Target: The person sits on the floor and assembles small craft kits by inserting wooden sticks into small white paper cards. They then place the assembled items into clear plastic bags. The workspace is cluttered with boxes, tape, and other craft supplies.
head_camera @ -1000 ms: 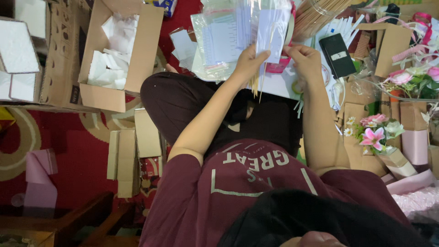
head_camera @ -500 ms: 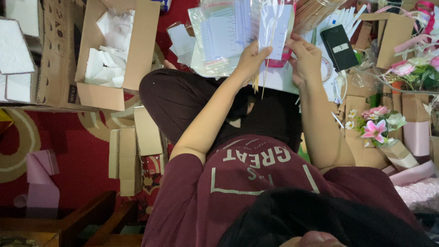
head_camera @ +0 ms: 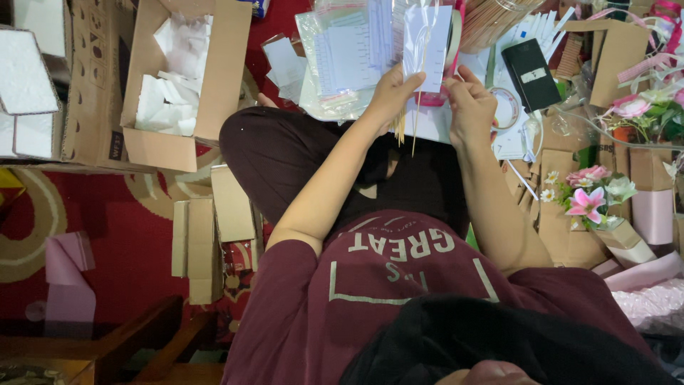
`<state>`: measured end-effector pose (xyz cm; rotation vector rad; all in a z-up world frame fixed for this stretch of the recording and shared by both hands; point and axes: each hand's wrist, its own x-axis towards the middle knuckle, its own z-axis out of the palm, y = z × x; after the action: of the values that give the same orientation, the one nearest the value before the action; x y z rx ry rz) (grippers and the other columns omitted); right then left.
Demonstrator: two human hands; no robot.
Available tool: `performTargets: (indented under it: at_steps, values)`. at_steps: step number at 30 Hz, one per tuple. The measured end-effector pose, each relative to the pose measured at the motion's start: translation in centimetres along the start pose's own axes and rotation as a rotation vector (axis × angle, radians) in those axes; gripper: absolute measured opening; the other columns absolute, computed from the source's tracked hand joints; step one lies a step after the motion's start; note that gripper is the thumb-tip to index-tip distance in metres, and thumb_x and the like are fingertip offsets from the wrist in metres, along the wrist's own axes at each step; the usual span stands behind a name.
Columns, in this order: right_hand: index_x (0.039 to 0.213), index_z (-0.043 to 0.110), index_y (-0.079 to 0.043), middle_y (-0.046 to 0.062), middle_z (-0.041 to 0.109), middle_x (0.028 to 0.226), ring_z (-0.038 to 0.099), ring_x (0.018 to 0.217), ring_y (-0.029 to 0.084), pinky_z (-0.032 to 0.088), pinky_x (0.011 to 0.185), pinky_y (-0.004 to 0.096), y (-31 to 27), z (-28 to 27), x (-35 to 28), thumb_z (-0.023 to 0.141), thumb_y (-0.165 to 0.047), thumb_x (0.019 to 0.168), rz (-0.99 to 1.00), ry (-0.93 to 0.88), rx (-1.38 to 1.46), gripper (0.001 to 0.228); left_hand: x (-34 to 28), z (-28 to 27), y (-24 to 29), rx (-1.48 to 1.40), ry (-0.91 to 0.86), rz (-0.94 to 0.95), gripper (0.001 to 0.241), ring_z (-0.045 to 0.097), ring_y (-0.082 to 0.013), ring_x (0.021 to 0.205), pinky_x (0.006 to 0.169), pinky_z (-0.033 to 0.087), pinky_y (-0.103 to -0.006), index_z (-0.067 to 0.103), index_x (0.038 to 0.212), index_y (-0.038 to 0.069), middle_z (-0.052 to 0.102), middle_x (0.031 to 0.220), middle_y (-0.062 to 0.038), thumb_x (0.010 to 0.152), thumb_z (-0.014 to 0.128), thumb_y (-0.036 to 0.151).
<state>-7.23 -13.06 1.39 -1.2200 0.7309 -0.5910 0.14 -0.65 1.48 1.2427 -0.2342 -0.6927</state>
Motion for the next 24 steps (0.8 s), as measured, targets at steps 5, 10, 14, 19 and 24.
performTargets:
  at_steps: [5, 10, 14, 19, 24]
  values:
    - [0.058, 0.069, -0.009, 0.006, 0.063, 0.114, 0.063, 0.095, 0.012, 0.048, 0.082, 0.027, 0.2, -0.5, -0.5, 0.072, -0.012, 0.063, 0.003, 0.002, -0.126, 0.007, -0.2, 0.0, 0.5, -0.025, -0.028, -0.022, 0.033, 0.066, -0.0235, 0.101, 0.089, 0.055, -0.0359, 0.058, 0.115, 0.007, 0.067, 0.113, -0.013, 0.086, 0.054, 0.021]
    - [0.060, 0.070, -0.011, 0.008, 0.066, 0.103, 0.058, 0.106, 0.009, 0.040, 0.092, 0.026, -1.0, -0.6, -1.2, 0.070, -0.013, 0.068, -0.021, -0.081, -0.195, 0.008, -0.1, 0.0, 0.7, 0.032, 0.009, -0.053, 0.031, 0.066, -0.0229, 0.101, 0.088, 0.055, -0.0361, 0.060, 0.111, 0.008, 0.067, 0.112, -0.011, 0.084, 0.056, 0.023]
    - [0.064, 0.070, -0.012, 0.006, 0.067, 0.101, 0.059, 0.103, 0.006, 0.040, 0.089, 0.020, -0.9, -1.0, -0.8, 0.071, -0.014, 0.069, -0.043, -0.110, -0.244, 0.006, 0.9, -0.2, -0.3, -0.025, 0.011, -0.068, 0.023, 0.065, -0.0207, 0.098, 0.088, 0.055, -0.0350, 0.063, 0.106, 0.010, 0.068, 0.110, -0.009, 0.085, 0.059, 0.018]
    - [0.064, 0.068, -0.013, 0.006, 0.067, 0.112, 0.062, 0.103, 0.008, 0.045, 0.089, 0.021, -2.8, -0.7, -1.8, 0.066, -0.012, 0.073, -0.061, -0.225, -0.332, 0.009, 0.5, -0.1, 0.5, -0.057, 0.002, -0.098, 0.028, 0.063, -0.0226, 0.106, 0.092, 0.054, -0.0357, 0.061, 0.112, 0.008, 0.066, 0.116, -0.011, 0.085, 0.057, 0.017]
    - [0.065, 0.069, -0.013, 0.007, 0.070, 0.101, 0.061, 0.109, 0.010, 0.047, 0.089, 0.024, -3.5, -0.7, -1.7, 0.065, -0.011, 0.070, -0.094, -0.228, -0.447, 0.007, 1.1, -0.6, 0.2, -0.066, 0.007, -0.107, 0.029, 0.065, -0.0227, 0.101, 0.091, 0.054, -0.0357, 0.064, 0.109, 0.009, 0.068, 0.111, -0.011, 0.081, 0.063, 0.016]
